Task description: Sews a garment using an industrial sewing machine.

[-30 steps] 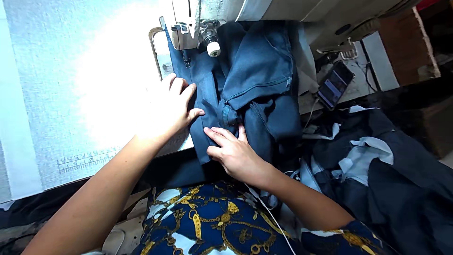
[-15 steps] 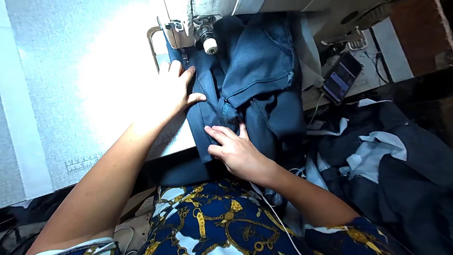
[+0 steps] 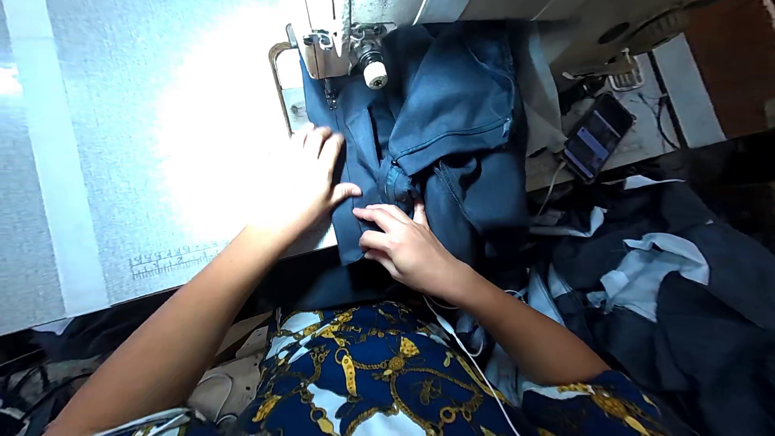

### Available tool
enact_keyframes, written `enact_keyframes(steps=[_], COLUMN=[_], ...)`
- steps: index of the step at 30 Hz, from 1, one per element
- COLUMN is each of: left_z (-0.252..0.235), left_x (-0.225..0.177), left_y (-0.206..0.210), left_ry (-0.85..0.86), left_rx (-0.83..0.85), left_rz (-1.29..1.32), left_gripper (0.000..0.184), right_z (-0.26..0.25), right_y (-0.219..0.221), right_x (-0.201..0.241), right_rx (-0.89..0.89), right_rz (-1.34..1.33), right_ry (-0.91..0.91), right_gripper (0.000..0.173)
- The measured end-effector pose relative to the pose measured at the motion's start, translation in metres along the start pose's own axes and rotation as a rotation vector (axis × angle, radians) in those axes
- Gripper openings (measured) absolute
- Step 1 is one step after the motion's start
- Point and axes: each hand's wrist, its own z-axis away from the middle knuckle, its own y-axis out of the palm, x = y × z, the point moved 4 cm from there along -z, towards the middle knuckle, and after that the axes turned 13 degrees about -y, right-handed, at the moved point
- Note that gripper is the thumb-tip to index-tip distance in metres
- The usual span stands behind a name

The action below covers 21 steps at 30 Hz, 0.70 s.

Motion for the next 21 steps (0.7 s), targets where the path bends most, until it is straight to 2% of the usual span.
enact_keyframes(steps=[2,5,9,13,21], left_z=[0.036,0.092,0.112,0.107,0.102], left_x=[-0.009,-0.023,-0.04,-0.046,-0.047], left_y=[-0.002,-0.011,-0.024,-0.043,-0.049], left_ry=[0.1,0.239,0.344,0.368,0.354], left_rx=[-0.038,-0.26,-0.516,-0.568,-0.495], left_rz=[0.129,0.216,0.145,0.114,0.083], left_gripper=[0.051,0.053,0.008,0.01,0.012], right_z=[0.0,0.0,-0.004,-0.008,-0.007], right_y=[-0.003,-0.014,-0.032,-0.046,-0.041], right_x=[0.002,0.01,0.024,0.034,0.036], right_rx=[-0.084,-0.215,-0.323,-0.397,-0.343], right_rz=[0.0,0.03,0.147,0.262,0.26], right_ry=[-0.053,-0.154,-0.242,-0.27,-0.219], right_gripper=[0.005,0.011,0.017,0.018,0.015])
